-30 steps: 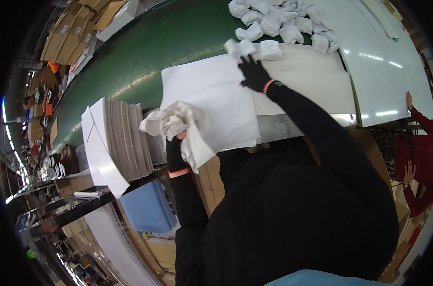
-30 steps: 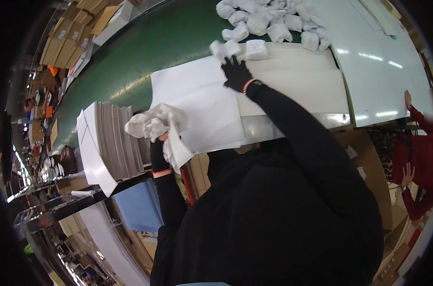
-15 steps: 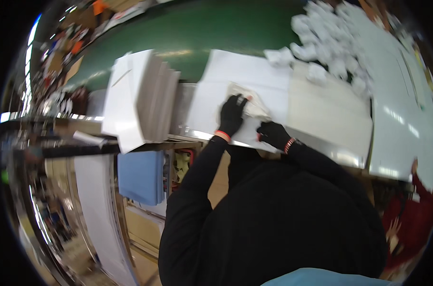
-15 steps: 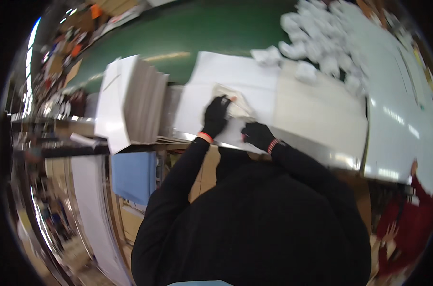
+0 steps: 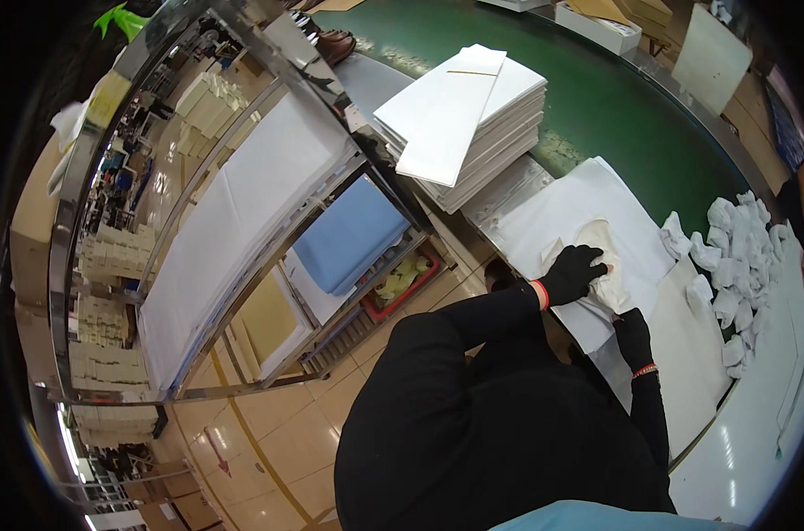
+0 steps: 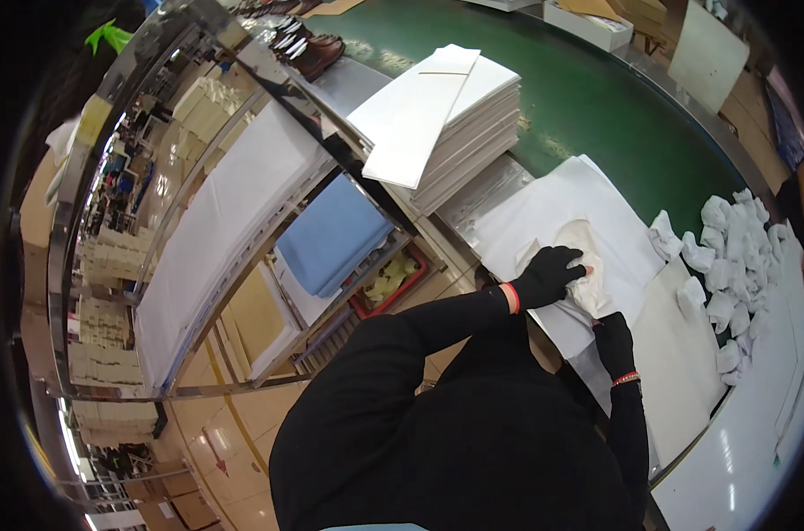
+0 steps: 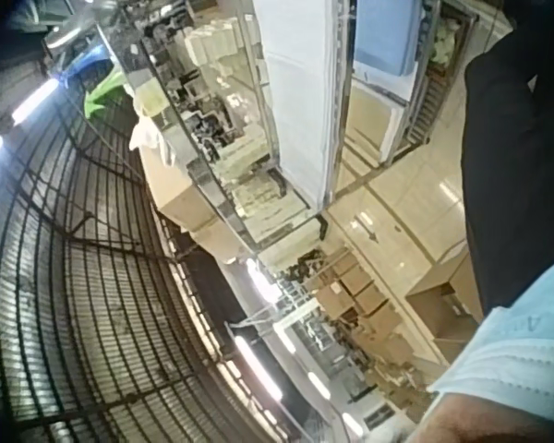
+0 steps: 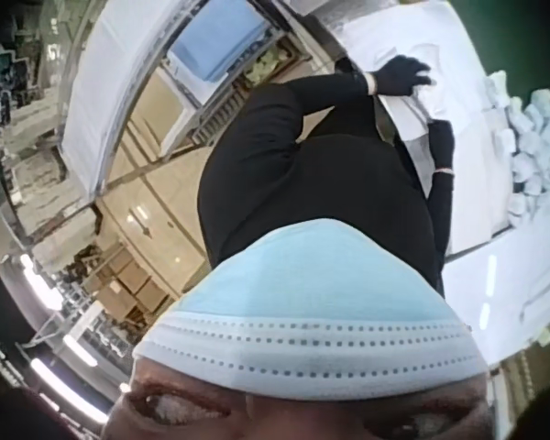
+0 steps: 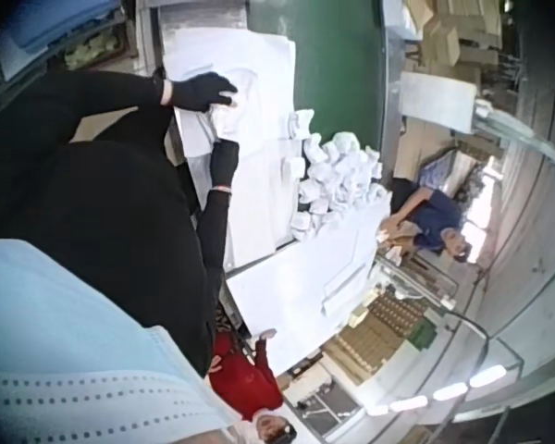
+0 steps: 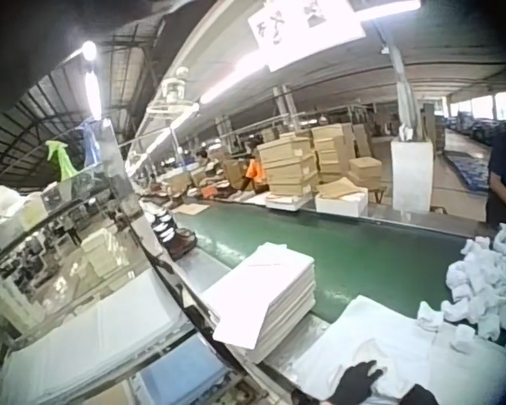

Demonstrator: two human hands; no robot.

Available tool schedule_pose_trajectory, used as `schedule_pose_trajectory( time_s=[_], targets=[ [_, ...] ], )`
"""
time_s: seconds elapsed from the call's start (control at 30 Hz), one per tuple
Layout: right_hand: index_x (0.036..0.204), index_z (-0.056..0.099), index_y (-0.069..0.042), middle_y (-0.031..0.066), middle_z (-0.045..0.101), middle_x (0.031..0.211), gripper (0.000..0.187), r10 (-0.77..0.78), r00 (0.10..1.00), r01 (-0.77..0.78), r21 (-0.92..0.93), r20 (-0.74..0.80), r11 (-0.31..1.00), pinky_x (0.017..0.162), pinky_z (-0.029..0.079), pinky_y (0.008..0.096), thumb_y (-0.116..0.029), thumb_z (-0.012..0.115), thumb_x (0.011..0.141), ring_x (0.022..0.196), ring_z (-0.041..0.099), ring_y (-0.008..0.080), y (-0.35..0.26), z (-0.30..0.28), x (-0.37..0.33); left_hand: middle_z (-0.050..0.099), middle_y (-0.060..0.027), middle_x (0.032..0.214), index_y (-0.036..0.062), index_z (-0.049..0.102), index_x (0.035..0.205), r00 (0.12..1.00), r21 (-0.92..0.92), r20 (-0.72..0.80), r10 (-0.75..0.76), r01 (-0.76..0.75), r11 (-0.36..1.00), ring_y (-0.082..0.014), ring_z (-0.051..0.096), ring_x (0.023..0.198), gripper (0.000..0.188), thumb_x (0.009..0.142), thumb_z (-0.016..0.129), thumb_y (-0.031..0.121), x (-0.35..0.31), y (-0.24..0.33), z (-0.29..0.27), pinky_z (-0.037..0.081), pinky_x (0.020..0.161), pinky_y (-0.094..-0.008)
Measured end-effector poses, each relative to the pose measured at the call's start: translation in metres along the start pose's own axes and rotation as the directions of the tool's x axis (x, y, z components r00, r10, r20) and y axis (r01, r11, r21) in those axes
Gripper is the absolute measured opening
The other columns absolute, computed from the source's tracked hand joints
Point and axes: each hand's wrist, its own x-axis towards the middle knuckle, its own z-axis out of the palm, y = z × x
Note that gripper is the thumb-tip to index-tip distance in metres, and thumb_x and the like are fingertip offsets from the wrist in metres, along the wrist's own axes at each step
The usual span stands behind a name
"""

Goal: The person wraps small white items in white paper sheets on a green workbench. They fold the paper around each item and place the wrapped bundle into a cardboard box. The process is repeated continuously throughout the video.

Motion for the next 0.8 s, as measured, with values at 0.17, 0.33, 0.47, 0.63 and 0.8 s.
schedule_pose_trajectory(
  time_s=[0.17,0.33,0.47,0.63,0.8],
  targets=[
    [0.107,0.056,-0.005,0.0135,0.058,0.102,0.031,-0.157,0.979,0.161,0.024,-0.130,0.987,0.083,0.045,0.0408,-0.002,0.063,0.077,0.098,0.056,0.0338,-0.039,0.004,-0.008,0.054,-0.0152,0.125,0.0196,0.059,0.121,0.990,0.092,-0.132,-0.043,0.055,0.994,-0.0333,0.053,0.109,0.059,0.064,0.067,0.008,0.013,0.004,-0.013,0.043,0.084,-0.0438],
    [0.097,0.054,-0.005,0.0145,0.053,0.100,0.041,-0.194,0.981,0.193,0.035,0.022,0.981,0.082,0.043,0.0414,-0.017,0.076,0.064,0.097,0.053,0.0343,-0.084,0.019,-0.020,0.054,-0.0154,0.126,0.0213,0.060,0.122,0.978,0.099,-0.135,-0.156,0.170,0.980,-0.0343,0.053,0.108,0.056,0.069,0.063,0.005,-0.014,-0.019,0.018,0.041,0.084,-0.0454],
    [0.087,0.055,-0.004,0.0144,0.052,0.096,0.033,-0.251,0.968,0.251,-0.026,0.013,0.968,0.078,0.043,0.0420,-0.011,0.073,0.060,0.094,0.051,0.0339,-0.078,0.024,-0.018,0.052,-0.0159,0.128,0.0229,0.059,0.123,0.943,0.158,-0.244,-0.228,0.270,0.950,-0.0346,0.052,0.108,0.055,0.071,0.061,0.004,-0.012,-0.014,0.022,0.040,0.085,-0.0456],
    [0.084,0.056,-0.002,0.0157,0.054,0.096,0.021,-0.249,0.969,0.249,0.047,0.003,0.967,0.078,0.044,0.0417,-0.009,0.068,0.068,0.093,0.052,0.0345,-0.060,0.026,-0.018,0.052,-0.0161,0.128,0.0223,0.058,0.123,0.894,0.161,-0.312,-0.322,0.384,0.909,-0.0344,0.051,0.106,0.057,0.070,0.060,0.003,-0.021,-0.018,0.014,0.040,0.084,-0.0449],
    [0.090,0.058,-0.001,0.0156,0.055,0.096,0.022,-0.241,0.970,0.241,0.009,-0.013,0.970,0.080,0.044,0.0420,-0.012,0.070,0.074,0.095,0.053,0.0348,-0.038,0.043,-0.017,0.050,-0.0162,0.131,0.0179,0.059,0.121,0.868,0.210,-0.291,-0.403,0.469,0.858,-0.0344,0.049,0.111,0.048,0.074,0.058,0.009,-0.033,-0.038,0.007,0.040,0.086,-0.0454]
  ],
)
